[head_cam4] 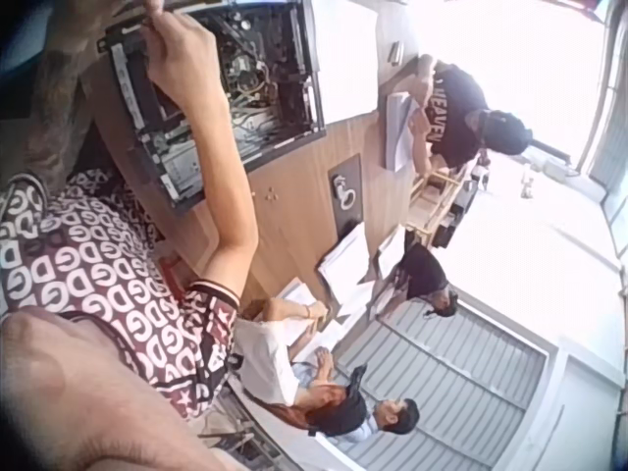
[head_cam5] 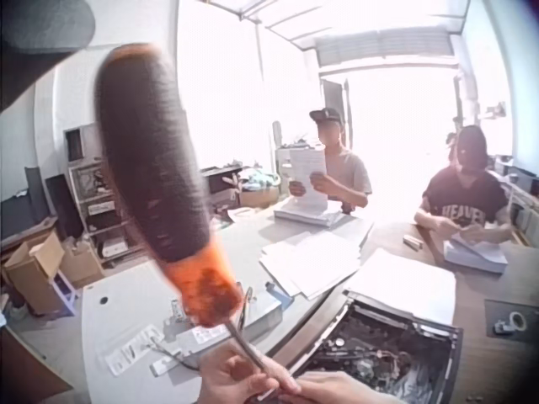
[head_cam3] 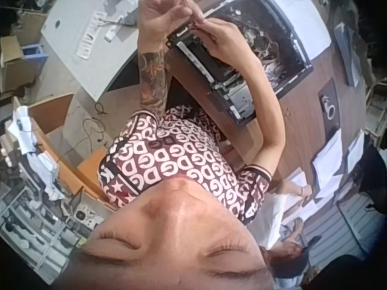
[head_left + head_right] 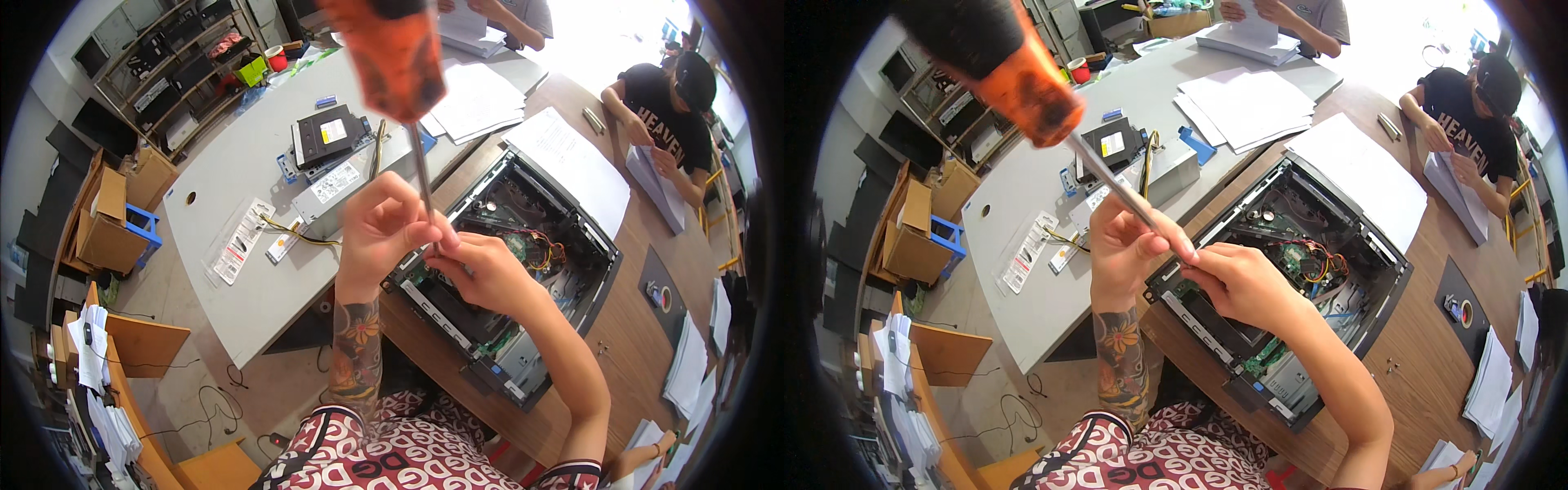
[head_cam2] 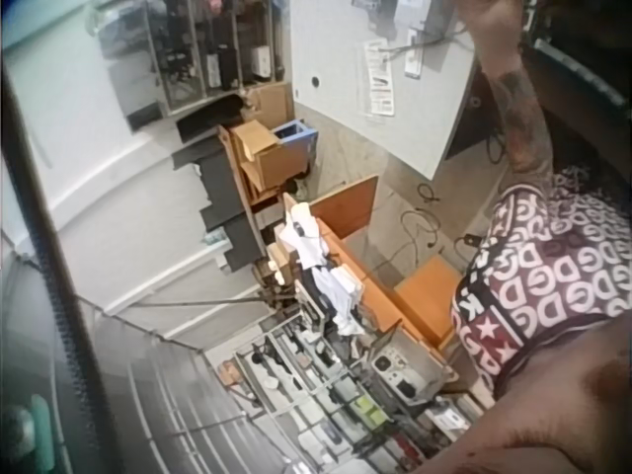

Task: The person uses a screwdriver to tighten or loosen screws on the internal components of a computer case, specifically around the cooling fan area, and handles internal plastic shrouds and connectors.

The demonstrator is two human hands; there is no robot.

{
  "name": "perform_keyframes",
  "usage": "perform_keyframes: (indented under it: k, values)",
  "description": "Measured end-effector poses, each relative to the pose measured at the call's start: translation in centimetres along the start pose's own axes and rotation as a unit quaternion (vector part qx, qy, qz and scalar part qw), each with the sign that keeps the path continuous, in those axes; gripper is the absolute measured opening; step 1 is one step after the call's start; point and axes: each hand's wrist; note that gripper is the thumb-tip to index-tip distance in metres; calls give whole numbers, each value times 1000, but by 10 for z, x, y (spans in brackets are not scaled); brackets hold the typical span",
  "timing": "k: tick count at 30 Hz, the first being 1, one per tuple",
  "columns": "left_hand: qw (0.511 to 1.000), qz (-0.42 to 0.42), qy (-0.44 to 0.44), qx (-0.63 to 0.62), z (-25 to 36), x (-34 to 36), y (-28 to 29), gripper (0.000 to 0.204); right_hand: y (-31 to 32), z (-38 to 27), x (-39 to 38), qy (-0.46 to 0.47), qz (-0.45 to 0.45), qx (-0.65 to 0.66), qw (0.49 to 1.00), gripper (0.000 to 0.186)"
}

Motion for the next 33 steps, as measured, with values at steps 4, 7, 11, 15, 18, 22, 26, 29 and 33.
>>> perform_keyframes:
  k: [4, 7, 11, 15, 18, 22, 26, 29, 33]
  values:
    - [999, -14, 39, 27, -8, 7, -5, 26, 5, 4, -5, -25, 7, -2, 1000, 13]
    - [999, -16, 37, 31, -10, 11, -12, 25, 11, 1, -4, -50, -11, 18, 999, 12]
    - [996, -27, 64, 63, -5, 16, -22, 17, 20, -3, -3, -87, -40, 12, 995, 12]
    - [990, -3, 100, 95, -6, 15, -21, 18, 20, -5, -2, -106, -38, 27, 993, 14]
    - [989, 32, 109, 99, -8, 17, -25, 15, 19, 2, -4, -98, -47, 40, 993, 9]
    - [990, 26, 85, 108, -9, 15, -22, 18, 19, 0, -4, -80, -55, 32, 995, 11]
    - [993, 15, 90, 73, -7, 15, -20, 15, 18, -4, -1, -61, -32, 27, 997, 14]
    - [994, 7, 83, 70, -9, 14, -17, 15, 14, -3, -1, -57, 13, 23, 998, 15]
    - [991, 21, 49, 124, -9, 12, -25, 13, 8, 5, -3, -44, 52, -25, 997, 13]
Point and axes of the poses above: each hand's wrist, its own x-axis towards the middle knuckle, its own y-axis out of the back of the hand, z = x × y, and after that the axes turned 4 degrees about -y, right-handed
